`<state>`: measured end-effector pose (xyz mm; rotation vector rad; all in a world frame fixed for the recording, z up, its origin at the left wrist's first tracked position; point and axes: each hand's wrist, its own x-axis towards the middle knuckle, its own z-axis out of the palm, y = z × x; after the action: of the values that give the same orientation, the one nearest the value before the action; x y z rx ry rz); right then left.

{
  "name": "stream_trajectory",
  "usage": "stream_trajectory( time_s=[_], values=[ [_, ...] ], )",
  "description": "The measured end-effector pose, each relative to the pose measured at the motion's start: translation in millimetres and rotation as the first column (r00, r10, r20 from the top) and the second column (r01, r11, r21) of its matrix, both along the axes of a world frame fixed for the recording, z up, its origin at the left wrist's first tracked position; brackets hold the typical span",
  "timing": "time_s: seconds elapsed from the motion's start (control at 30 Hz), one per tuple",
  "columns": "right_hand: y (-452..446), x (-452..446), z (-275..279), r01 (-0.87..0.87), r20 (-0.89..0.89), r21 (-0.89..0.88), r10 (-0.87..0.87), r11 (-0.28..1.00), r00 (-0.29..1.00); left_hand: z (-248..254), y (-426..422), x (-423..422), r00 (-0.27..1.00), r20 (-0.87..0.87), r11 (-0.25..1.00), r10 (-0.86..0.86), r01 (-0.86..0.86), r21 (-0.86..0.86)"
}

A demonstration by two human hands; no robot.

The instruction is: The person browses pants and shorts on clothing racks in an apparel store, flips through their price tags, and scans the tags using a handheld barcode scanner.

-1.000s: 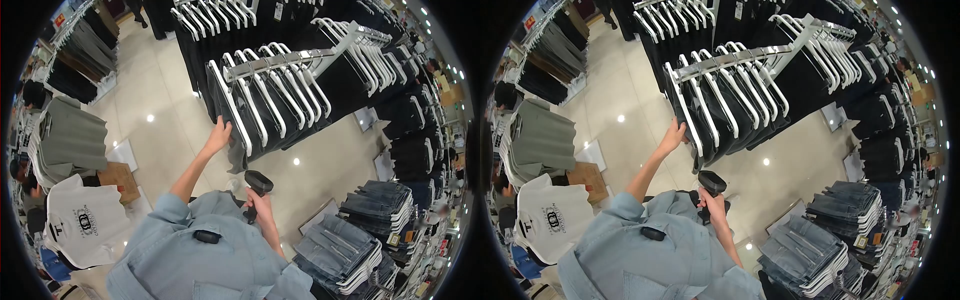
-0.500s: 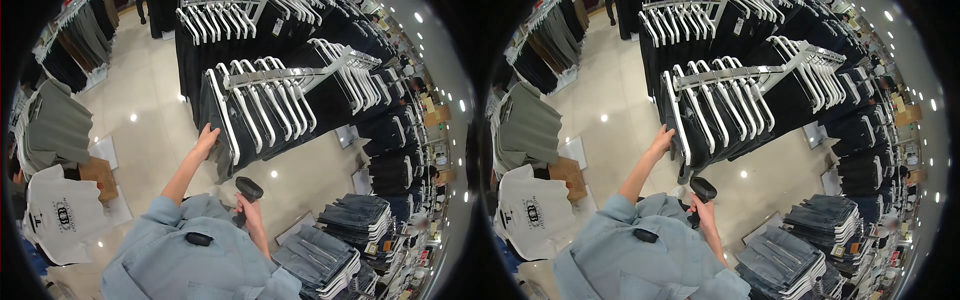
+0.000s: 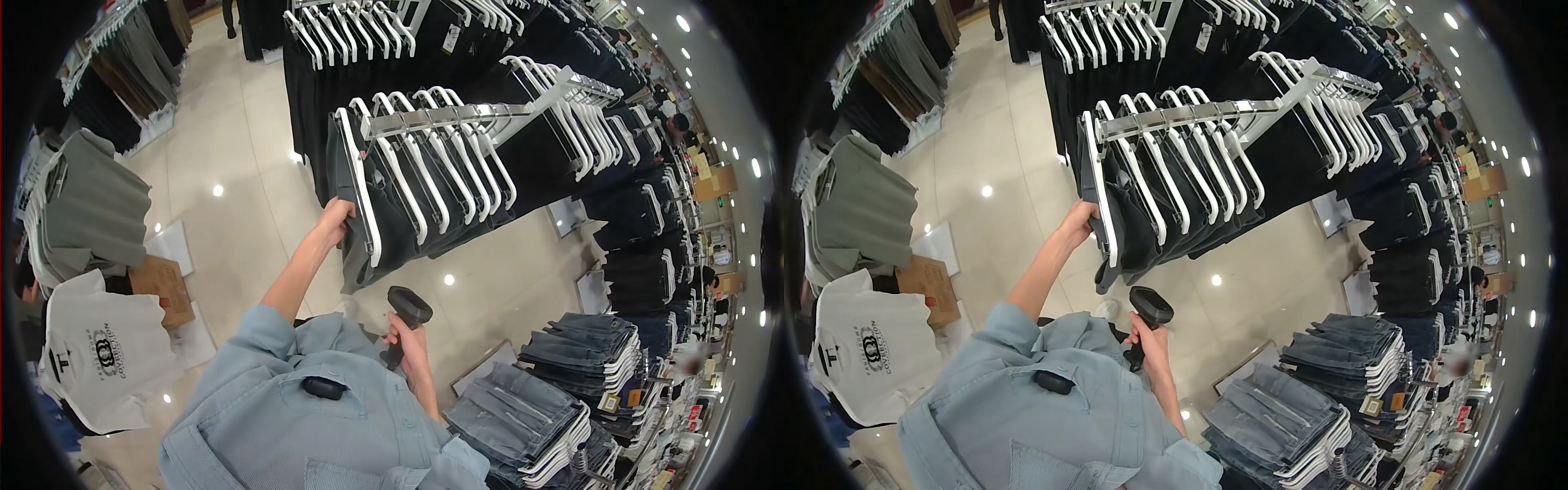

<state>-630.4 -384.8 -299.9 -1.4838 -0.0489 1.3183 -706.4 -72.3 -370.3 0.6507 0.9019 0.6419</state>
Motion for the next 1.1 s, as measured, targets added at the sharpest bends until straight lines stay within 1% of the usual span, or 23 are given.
stream_trajectory(
  time_s=[0.07, 0.17, 0.2, 0.3, 0.33, 0.37, 0.43, 0.47, 0.5, 0.57, 0.6, 0.67, 0.7, 0.77, 0.8, 0.83, 0.87, 0.9, 0.97, 1.0, 1.03, 1.1],
  values=[
    [1.6, -0.8, 0.8, 0.007, -0.002, 0.0, -0.007, 1.0, 1.0, -9.2, 7.6, 1.1, 0.999, -0.016, 0.996, -0.031, 0.03, -0.081],
    [4.0, -1.3, 1.7, 0.005, 0.006, 0.015, -0.005, 1.0, 1.0, -20.7, 13.2, 3.6, 1.0, -0.002, 0.999, -0.013, 0.013, -0.03],
    [4.5, -1.2, 1.6, 0.007, 0.006, 0.012, -0.007, 1.0, 1.0, -41.6, 20.0, 6.2, 1.0, 0.026, 1.0, 0.0, 0.001, -0.021],
    [5.3, -1.5, 2.6, 0.013, 0.001, 0.007, -0.013, 1.0, 1.0, -62.5, 28.5, 11.8, 0.999, 0.026, 0.997, 0.047, -0.045, -0.069],
    [5.7, -1.5, 3.1, 0.015, -0.002, 0.006, -0.015, 1.0, 1.0, -44.2, 22.3, 15.8, 0.991, -0.037, 0.985, 0.127, -0.13, -0.114],
    [5.3, -1.4, 2.4, 0.019, -0.004, 0.004, -0.019, 1.0, 1.0, -34.6, 20.0, 14.1, 0.992, -0.039, 0.985, 0.123, -0.127, -0.115],
    [4.7, -0.4, 1.7, 0.012, 0.011, 0.015, -0.012, 1.0, 1.0, -34.6, 19.0, 13.9, 0.979, 0.068, 0.951, 0.194, -0.171, -0.259],
    [4.4, 0.1, 1.7, 0.017, 0.01, 0.013, -0.017, 1.0, 1.0, -39.0, 20.6, 13.2, 0.982, 0.06, 0.951, 0.181, -0.159, -0.264],
    [4.5, 0.2, 3.5, 0.021, 0.007, 0.008, -0.021, 1.0, 1.0, -14.8, 11.6, 10.6, 0.984, 0.109, 0.962, 0.142, -0.111, -0.249],
    [4.0, 0.3, 4.1, 0.027, 0.002, 0.002, -0.027, 1.0, 1.0, -6.9, 8.4, 9.1, 0.973, 0.143, 0.946, 0.178, -0.129, -0.298],
    [3.9, 0.4, 3.2, 0.03, 0.0, 0.0, -0.03, 1.0, 1.0, -11.3, 10.3, 8.3, 0.974, 0.142, 0.946, 0.177, -0.128, -0.299],
    [2.8, 0.0, 1.7, 0.035, -0.003, -0.003, -0.035, 0.999, 0.999, -19.8, 14.2, 5.7, 0.948, 0.21, 0.916, 0.241, -0.15, -0.372],
    [2.6, 0.4, 1.7, 0.036, -0.003, -0.004, -0.036, 0.999, 0.999, -16.0, 13.2, 4.8, 0.948, 0.21, 0.917, 0.238, -0.148, -0.371],
    [1.5, 1.2, 2.3, 0.038, -0.001, -0.005, -0.038, 0.999, 0.999, -8.3, 10.3, 2.3, 0.973, 0.146, 0.96, 0.18, -0.141, -0.242],
    [1.9, 0.9, 4.8, 0.041, 0.002, -0.005, -0.041, 0.999, 0.999, -5.1, 10.6, 1.3, 0.973, 0.149, 0.96, 0.179, -0.14, -0.241],
    [2.3, 1.0, 6.1, 0.043, 0.005, -0.005, -0.043, 0.999, 0.999, -2.3, 11.0, -0.1, 0.992, -0.057, 0.994, 0.11, -0.109, 0.021],
    [2.3, 1.5, 5.1, 0.042, 0.006, -0.005, -0.042, 0.999, 0.999, 0.0, 11.2, -1.6, 0.958, -0.272, 0.963, 0.091, -0.016, 0.268],
    [2.2, 1.5, 3.8, 0.046, 0.0, 0.003, -0.046, 0.999, 0.999, 2.1, 10.8, -2.6, 0.944, -0.321, 0.936, 0.076, 0.044, 0.349],
    [2.2, 0.0, 2.4, 0.043, -0.009, 0.01, -0.043, 0.999, 0.999, 7.2, 12.3, -4.3, 0.948, -0.316, 0.924, 0.021, 0.103, 0.369],
    [3.1, -0.1, 3.0, 0.035, -0.009, 0.009, -0.035, 0.999, 0.999, 18.4, 14.3, -8.4, 0.932, -0.341, 0.939, -0.121, 0.219, 0.265],
    [4.2, 0.0, 3.4, 0.027, -0.007, 0.009, -0.027, 1.0, 1.0, 35.2, 10.9, -8.1, 0.944, -0.284, 0.918, -0.169, 0.256, 0.304],
    [5.1, -0.8, 2.5, 0.016, -0.007, 0.009, -0.016, 1.0, 1.0, 70.3, 0.3, 0.2, 0.966, -0.172, 0.921, -0.195, 0.241, 0.308]
  ],
)
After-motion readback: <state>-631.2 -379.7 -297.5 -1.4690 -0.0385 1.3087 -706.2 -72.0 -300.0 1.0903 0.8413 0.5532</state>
